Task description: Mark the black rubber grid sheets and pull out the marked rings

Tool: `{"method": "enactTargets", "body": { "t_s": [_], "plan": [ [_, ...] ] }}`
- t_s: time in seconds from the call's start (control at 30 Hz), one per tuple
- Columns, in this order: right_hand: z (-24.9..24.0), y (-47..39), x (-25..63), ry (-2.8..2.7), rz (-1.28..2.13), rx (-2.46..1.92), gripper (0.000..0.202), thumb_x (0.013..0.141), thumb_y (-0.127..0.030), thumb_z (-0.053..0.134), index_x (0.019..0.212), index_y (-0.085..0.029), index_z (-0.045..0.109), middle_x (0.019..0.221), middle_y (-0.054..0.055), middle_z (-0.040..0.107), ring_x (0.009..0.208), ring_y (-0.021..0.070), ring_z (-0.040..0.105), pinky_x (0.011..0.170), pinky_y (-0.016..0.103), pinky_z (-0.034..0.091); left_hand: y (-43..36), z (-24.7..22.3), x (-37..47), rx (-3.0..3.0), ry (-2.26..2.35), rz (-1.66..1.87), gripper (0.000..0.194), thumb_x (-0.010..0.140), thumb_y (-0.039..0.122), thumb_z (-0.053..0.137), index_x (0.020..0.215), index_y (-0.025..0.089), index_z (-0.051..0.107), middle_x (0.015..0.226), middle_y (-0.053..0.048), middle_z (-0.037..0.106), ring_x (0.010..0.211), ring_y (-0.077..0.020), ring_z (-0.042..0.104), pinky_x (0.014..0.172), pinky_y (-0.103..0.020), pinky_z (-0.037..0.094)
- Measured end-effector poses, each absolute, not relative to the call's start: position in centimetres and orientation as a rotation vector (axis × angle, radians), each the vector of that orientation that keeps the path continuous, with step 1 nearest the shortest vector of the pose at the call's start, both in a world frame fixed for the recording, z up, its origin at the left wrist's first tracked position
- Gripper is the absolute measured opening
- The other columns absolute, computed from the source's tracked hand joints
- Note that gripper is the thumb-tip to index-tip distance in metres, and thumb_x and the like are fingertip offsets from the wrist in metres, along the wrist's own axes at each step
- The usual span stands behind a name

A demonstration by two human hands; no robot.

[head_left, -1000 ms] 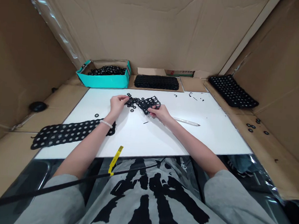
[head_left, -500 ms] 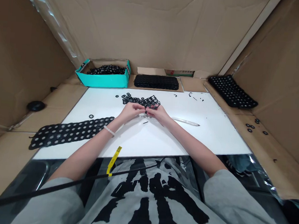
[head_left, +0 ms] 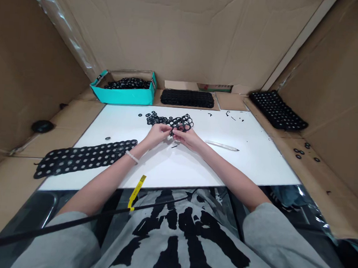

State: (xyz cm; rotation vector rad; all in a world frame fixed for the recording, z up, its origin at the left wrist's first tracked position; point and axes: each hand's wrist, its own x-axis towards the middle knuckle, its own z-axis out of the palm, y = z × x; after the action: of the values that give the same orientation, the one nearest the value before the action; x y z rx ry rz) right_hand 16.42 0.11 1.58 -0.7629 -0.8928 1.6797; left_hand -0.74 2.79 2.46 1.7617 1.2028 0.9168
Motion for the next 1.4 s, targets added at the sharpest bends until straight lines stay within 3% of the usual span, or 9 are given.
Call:
{"method": "enactTargets", "body": {
  "t_s": [0.2, 0.43, 0.6, 0.83, 1.0, 1.13, 1.3, 1.4],
  "plan": [
    [1.9, 0.8, 17.0, -0.807, 1.607, -0.762, 0.044, 0.055, -0.022, 0.089, 0.079, -0.021, 0.052, 0.075, -0.005, 0.065, 0.063, 0.0093, 0.06, 0.064, 0.023, 0.055, 2.7, 4.1, -1.2, 1.568, 1.195, 0.952, 0.04, 0.067, 0.05, 0.075, 0.084, 0.014, 0.073, 0.083, -0.009, 0.075, 0.069, -0.0161, 0.06, 0.061, -0.025, 0.044],
    [1.7, 0.9, 17.2, -1.079, 1.451, -0.941, 0.036, 0.057, -0.036, 0.086, 0.075, -0.017, 0.061, 0.067, -0.003, 0.062, 0.061, 0.0102, 0.058, 0.062, 0.024, 0.05, 2.0, 3.5, -0.3, 1.204, 1.011, 0.837, 0.046, 0.053, 0.046, 0.09, 0.075, 0.014, 0.066, 0.065, -0.001, 0.059, 0.053, -0.0083, 0.049, 0.049, -0.022, 0.035],
    [1.4, 0.8, 16.9, -1.232, 1.402, -1.017, 0.028, 0.064, -0.038, 0.077, 0.071, -0.017, 0.06, 0.062, -0.001, 0.061, 0.058, 0.0105, 0.055, 0.058, 0.024, 0.047, 1.7, 3.2, 0.0, 1.133, 1.033, 0.917, 0.044, 0.052, 0.04, 0.092, 0.065, 0.015, 0.059, 0.06, 0.002, 0.054, 0.054, -0.0072, 0.048, 0.052, -0.021, 0.037],
    [1.6, 0.3, 16.9, -1.391, 1.236, -1.116, 0.013, 0.069, -0.031, 0.058, 0.068, -0.019, 0.053, 0.055, -0.005, 0.053, 0.055, 0.0102, 0.047, 0.056, 0.023, 0.039, 1.5, 3.2, 0.2, 1.047, 0.906, 0.828, 0.033, 0.059, 0.03, 0.089, 0.068, 0.013, 0.063, 0.061, 0.002, 0.054, 0.056, -0.0068, 0.047, 0.054, -0.021, 0.038],
    [1.5, 0.3, 17.2, -1.433, 1.041, -1.249, 0.015, 0.067, -0.032, 0.059, 0.066, -0.019, 0.051, 0.058, -0.004, 0.053, 0.059, 0.0113, 0.046, 0.056, 0.024, 0.035, 1.0, 3.6, 0.6, 1.036, 0.843, 0.752, 0.034, 0.061, 0.032, 0.089, 0.07, 0.012, 0.063, 0.063, 0.0, 0.055, 0.057, -0.008, 0.048, 0.058, -0.023, 0.042],
    [1.5, 0.8, 17.2, -1.362, 1.199, -1.157, 0.012, 0.069, -0.03, 0.055, 0.068, -0.02, 0.049, 0.058, -0.003, 0.054, 0.057, 0.0114, 0.049, 0.058, 0.024, 0.04, 1.2, 3.7, 0.5, 1.204, 0.935, 0.787, 0.037, 0.065, 0.039, 0.086, 0.077, 0.016, 0.06, 0.064, 0.001, 0.054, 0.057, -0.0103, 0.049, 0.055, -0.024, 0.041],
    [1.9, 0.8, 17.1, -1.325, 1.27, -1.102, 0.012, 0.07, -0.028, 0.055, 0.066, -0.021, 0.046, 0.055, -0.004, 0.052, 0.055, 0.0107, 0.048, 0.056, 0.023, 0.039, 1.6, 3.8, -0.2, 1.69, 1.217, 1.208, 0.036, 0.065, 0.038, 0.083, 0.085, 0.018, 0.061, 0.069, 0.003, 0.056, 0.062, -0.011, 0.052, 0.059, -0.023, 0.041],
    [2.1, 0.6, 17.2, -1.366, 1.315, -1.058, 0.013, 0.07, -0.029, 0.055, 0.066, -0.02, 0.047, 0.054, -0.004, 0.05, 0.056, 0.0106, 0.047, 0.055, 0.022, 0.038, 1.4, 4.1, -0.2, 1.859, 1.15, 1.064, 0.033, 0.064, 0.039, 0.082, 0.083, 0.017, 0.068, 0.075, -0.002, 0.066, 0.07, -0.015, 0.058, 0.066, -0.026, 0.044]
  ]
}}
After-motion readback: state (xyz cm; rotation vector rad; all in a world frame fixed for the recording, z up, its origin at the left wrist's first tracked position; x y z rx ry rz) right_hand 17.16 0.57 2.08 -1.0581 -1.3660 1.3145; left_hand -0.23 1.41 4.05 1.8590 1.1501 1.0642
